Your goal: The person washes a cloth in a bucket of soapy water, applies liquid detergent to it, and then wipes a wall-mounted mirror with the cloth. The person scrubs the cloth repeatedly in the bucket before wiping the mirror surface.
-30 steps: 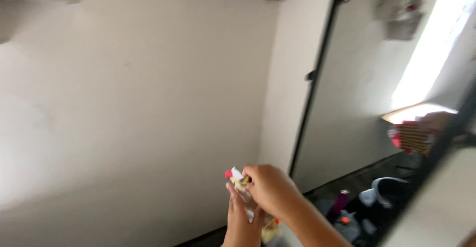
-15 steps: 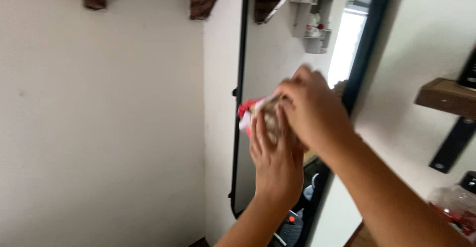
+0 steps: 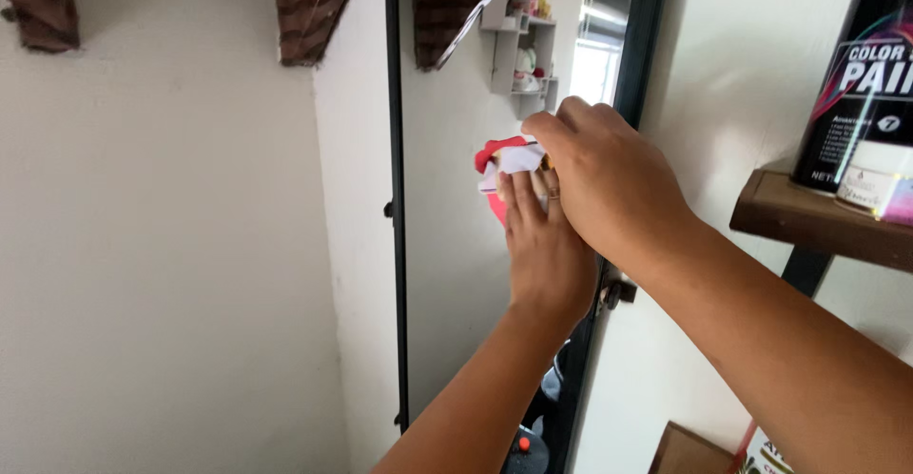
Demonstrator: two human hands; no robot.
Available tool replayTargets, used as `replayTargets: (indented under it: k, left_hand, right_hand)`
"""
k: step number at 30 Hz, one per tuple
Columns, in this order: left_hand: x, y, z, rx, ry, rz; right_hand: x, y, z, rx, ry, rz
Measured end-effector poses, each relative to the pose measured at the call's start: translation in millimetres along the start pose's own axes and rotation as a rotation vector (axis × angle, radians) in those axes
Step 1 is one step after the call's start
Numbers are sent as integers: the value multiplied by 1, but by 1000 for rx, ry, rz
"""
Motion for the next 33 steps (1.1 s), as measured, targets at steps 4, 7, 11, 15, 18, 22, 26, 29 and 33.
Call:
replayTargets:
  k: [4,7,11,15,18,22,26,29,33]
  left_hand:
    - [37,7,-27,-100,-159,38]
    - [52,16,-46,6,-150,-30]
    - [85,25,-63,200,-133,-196]
    - [116,32,-61,307,-53,-97]
    - [126,29,-69,205,41,76]
    - [148,26,-90,154,-9,5]
    - [136,16,-132,109,170,124]
    - [129,5,-166,95,325,136]
    - [128,5,-169,162,335,108]
  right_hand:
    - [5,29,-4,-41,-11,46]
    - [10,39,-8,-138,-20,105]
    - [26,63,-13,-186,-247,265]
    - [47,107,-18,-69,-544,413]
    - [55,121,-22,-85,-542,419]
    - [63,132,-25,-167,-432,323]
    - [76,147,-35,-315,-389,440]
    - [67,153,-47,-349,-141,354]
    - [62,170,-51,-276,-20,330]
Point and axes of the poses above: each hand's wrist, its own z-axis away from the middle knuckle, its own x-axis out of the palm, y = z × x, the point moved 9 cm from there along -z, towards the middle knuckle, and after that the axes turned 14 degrees about y, right-handed, at the moved point
